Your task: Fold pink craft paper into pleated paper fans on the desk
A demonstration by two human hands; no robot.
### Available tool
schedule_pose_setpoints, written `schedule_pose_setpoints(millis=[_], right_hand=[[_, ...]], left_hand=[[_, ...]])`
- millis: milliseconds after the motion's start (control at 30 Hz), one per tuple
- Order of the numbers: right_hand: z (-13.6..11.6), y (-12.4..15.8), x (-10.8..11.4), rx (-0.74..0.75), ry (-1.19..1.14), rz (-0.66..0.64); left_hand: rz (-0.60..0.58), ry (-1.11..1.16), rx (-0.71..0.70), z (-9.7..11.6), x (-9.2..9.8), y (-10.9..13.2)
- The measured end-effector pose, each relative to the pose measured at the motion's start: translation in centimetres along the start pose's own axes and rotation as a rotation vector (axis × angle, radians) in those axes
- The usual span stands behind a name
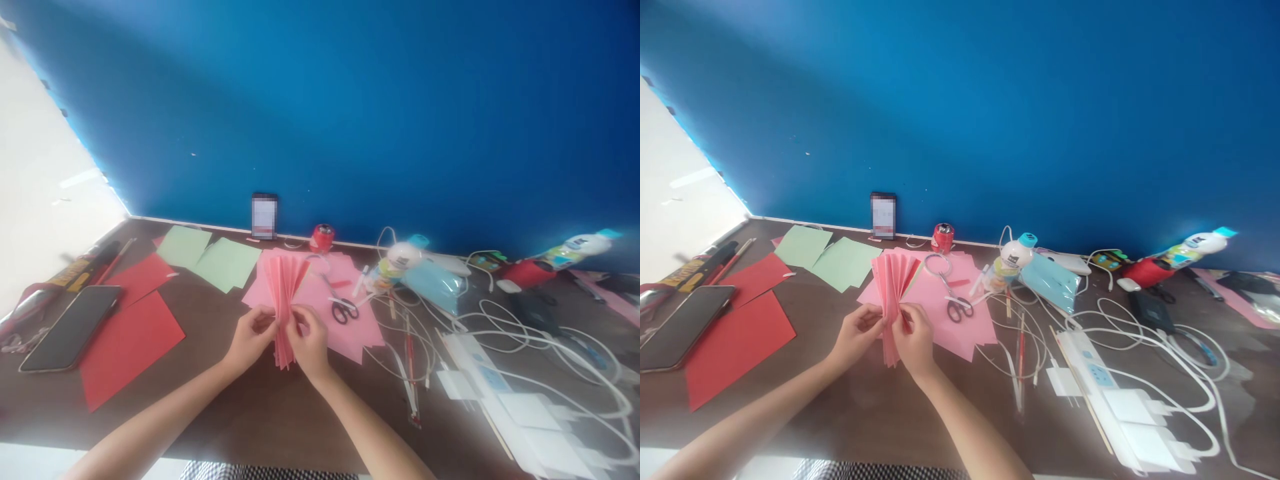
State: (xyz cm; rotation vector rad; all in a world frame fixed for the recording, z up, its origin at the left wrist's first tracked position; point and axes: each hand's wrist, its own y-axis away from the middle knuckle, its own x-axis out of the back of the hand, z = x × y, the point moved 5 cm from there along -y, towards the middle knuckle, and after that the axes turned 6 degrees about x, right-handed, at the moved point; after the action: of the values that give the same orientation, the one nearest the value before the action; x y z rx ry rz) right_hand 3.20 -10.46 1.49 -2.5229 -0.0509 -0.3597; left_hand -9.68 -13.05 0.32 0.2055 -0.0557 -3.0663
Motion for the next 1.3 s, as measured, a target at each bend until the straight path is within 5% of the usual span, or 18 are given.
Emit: schedule_pose_setpoints(millis=[533, 900, 1300], right_hand=[[-1.6, 0.1, 0.2, 0.120, 0.013, 0.011], [-0.5, 0.1, -0.2, -0.079, -0.123, -0.044], [-1.3, -0.2, 0.3, 0.068, 0.063, 0.036]], left_hand=[[0.060, 0.010, 0.033, -0.3, 0.5, -0.2], [0.073, -0.019, 0.010, -0.1, 0.5, -0.3], [0.101, -0.011, 0.019, 0.0, 0.6, 0.0]])
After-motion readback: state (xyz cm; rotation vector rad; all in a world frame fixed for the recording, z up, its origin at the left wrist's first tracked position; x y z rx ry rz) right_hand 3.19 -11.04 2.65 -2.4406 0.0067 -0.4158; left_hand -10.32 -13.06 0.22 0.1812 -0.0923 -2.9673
